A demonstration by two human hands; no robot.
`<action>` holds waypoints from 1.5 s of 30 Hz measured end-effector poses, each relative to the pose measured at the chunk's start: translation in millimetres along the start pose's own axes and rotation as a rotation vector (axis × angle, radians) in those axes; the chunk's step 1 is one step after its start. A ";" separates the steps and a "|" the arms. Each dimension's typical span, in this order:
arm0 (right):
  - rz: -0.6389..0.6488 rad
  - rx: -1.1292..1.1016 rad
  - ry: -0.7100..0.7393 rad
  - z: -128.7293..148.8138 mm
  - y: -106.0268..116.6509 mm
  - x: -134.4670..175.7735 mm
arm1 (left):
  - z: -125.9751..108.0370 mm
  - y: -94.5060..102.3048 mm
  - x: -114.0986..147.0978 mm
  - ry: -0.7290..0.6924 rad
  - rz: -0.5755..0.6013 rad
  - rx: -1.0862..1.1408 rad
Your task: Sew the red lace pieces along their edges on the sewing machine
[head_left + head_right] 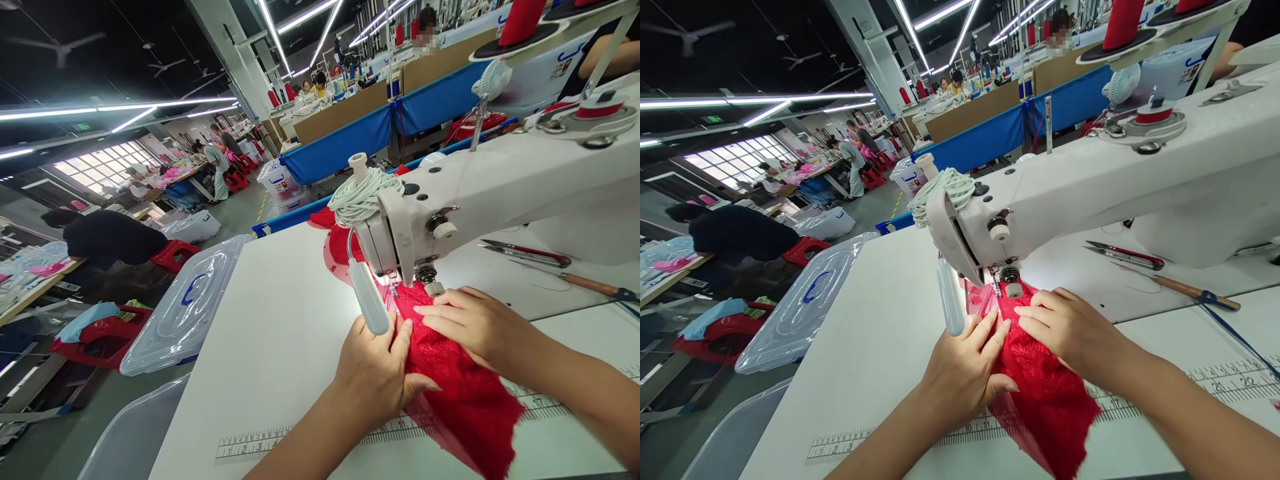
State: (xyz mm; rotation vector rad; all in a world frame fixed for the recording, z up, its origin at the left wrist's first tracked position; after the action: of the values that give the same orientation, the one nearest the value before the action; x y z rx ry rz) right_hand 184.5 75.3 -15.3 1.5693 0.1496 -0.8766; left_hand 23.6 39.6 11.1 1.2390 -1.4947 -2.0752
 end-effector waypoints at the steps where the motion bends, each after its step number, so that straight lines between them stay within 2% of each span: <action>1: 0.002 0.003 0.003 -0.3 -0.1 -0.4 | 0.6 -0.4 -0.5 0.002 -0.001 0.000; 11: 0.000 0.032 -0.013 -3.9 -0.2 -7.0 | 9.6 -11.7 0.5 0.016 0.027 -0.062; 18: 0.031 -0.007 0.001 -3.0 3.7 -11.3 | 14.8 -11.1 -3.2 -0.001 0.007 -0.001; 21: 0.024 -0.073 0.050 0.3 4.1 -8.7 | 13.9 -9.0 -5.6 -0.047 0.054 0.062; 24: 0.008 -0.051 0.037 -0.7 2.3 -4.4 | 12.1 -9.4 -5.8 -0.075 0.125 0.096; 28: 0.002 -0.005 0.018 -3.0 0.8 -1.1 | 12.4 -11.4 -4.5 -0.008 0.191 0.082; 33: -0.004 0.007 0.002 -3.5 1.9 -1.7 | 7.8 -8.4 -1.4 -0.002 0.170 0.123; 40: -0.042 -0.019 -0.004 -4.0 0.4 -2.6 | 2.4 -9.0 6.8 -0.048 0.093 0.032; 45: -0.038 -0.020 0.001 -4.0 1.9 -4.5 | -0.4 -8.5 5.2 -0.001 0.061 0.026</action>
State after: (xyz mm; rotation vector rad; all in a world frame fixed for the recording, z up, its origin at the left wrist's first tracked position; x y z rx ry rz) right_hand 184.2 80.2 -11.3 1.5530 0.1887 -0.9009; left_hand 22.8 39.4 1.2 1.1869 -1.5452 -2.0245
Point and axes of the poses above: each hand's wrist, its own x-axis away from the middle knuckle, its own y-axis out of the back of the hand, z = x × y, the point moved 5 cm from there along -x, towards the middle knuckle, and after that the axes turned 5 degrees about y, right-handed, at the moved point
